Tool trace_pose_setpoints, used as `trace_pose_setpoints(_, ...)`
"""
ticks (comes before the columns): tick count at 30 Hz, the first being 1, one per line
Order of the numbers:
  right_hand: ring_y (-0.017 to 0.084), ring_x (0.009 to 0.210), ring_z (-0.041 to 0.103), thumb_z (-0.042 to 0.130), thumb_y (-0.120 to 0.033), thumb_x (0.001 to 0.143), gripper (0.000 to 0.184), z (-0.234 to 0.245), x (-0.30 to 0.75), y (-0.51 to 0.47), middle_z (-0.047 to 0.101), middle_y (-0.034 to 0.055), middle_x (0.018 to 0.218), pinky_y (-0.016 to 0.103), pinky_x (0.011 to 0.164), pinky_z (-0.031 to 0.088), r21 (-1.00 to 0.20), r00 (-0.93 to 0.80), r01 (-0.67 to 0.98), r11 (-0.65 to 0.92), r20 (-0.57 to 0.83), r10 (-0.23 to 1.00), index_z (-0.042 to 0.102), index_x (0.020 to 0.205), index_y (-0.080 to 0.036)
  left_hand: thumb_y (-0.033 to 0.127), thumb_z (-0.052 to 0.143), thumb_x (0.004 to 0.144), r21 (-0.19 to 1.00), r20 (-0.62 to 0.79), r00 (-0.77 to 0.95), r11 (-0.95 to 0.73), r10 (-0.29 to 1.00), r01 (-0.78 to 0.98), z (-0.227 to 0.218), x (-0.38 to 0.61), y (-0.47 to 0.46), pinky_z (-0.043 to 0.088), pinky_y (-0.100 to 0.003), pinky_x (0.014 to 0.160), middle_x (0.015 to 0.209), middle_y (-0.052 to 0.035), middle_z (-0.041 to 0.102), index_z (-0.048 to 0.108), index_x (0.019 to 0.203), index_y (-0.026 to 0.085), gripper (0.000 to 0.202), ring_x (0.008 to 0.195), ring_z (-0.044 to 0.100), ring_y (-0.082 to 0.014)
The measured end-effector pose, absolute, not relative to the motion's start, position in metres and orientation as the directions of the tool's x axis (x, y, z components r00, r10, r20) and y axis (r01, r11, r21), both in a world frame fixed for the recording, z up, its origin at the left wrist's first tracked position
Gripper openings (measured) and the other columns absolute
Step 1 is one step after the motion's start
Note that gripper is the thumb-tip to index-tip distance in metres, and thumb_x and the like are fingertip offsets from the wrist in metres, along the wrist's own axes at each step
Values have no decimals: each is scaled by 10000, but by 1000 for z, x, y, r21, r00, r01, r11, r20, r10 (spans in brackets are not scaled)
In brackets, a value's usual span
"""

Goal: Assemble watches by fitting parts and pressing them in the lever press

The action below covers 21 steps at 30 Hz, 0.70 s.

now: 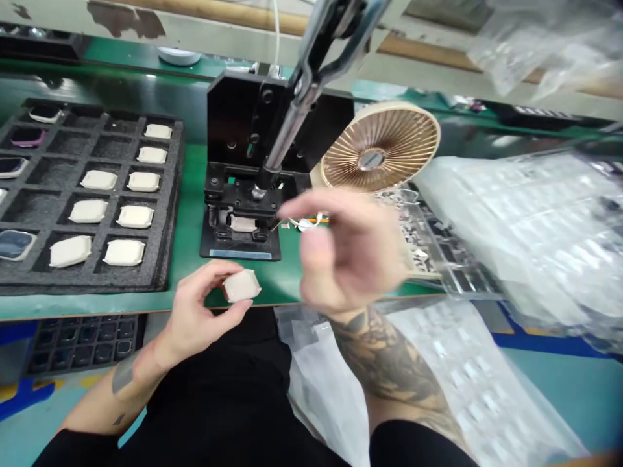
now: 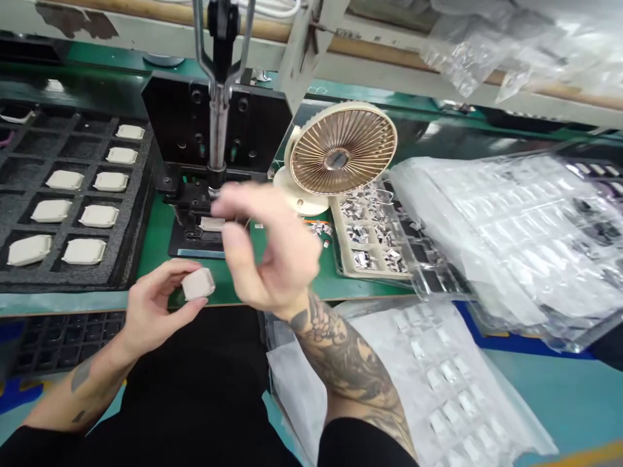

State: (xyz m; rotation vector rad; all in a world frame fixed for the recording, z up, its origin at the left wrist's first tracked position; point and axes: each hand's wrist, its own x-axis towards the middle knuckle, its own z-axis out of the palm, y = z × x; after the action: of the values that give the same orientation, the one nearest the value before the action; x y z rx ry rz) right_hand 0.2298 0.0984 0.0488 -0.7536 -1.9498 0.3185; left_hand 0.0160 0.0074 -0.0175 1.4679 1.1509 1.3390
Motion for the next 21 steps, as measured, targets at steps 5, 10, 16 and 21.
trace_pose_setpoints(5, 317, 1425, 690, 526, -153, 1117, 429, -8, 212, 106, 716, 164, 1485, 592, 1241, 621, -430, -552, 474, 768, 535, 640, 633, 1529, -206, 251, 924, 924, 804, 442, -5, -394, 897, 445, -20, -8, 1, 694, -339, 835, 1146, -75, 884, 835, 1295, 239, 382, 874, 823, -219)
trace_pose_setpoints(10, 378, 1479, 630, 436, -81, 1072, 509, -30, 194, 140, 705, 203, 1483, 682, 1313, 528, -453, -566, 582, 675, 370, 736, 646, 1530, -151, 255, 908, 953, 789, 452, 15, -408, 892, 459, -14, -6, 9, 682, -341, 831, 1150, -60, 864, 827, 1369, 262, 424, 902, 799, -219)
trace_pose_setpoints(16, 308, 1451, 659, 474, -200, 1161, 459, -15, 213, 102, 695, 149, 1519, 552, 1266, 599, -580, -418, 478, 659, 510, 752, 613, 1596, -243, 304, 803, 1062, 647, 427, 54, -346, 903, 679, 5, -4, 26, 641, -376, 936, 1402, -134, 738, 774, 1484, 277, 424, 1055, 770, -258)
trace_pose_setpoints(21, 316, 1458, 682, 542, -176, 1135, 557, -9, 238, 75, 695, 139, 1549, 566, 1231, 638, -583, -394, 457, 672, 544, 741, 581, 1677, -297, 224, 645, 1118, 411, 309, 158, -281, 938, 867, 16, 27, 71, 567, -328, 706, 1297, -153, 802, 815, 1376, 225, 309, 902, 826, -278)
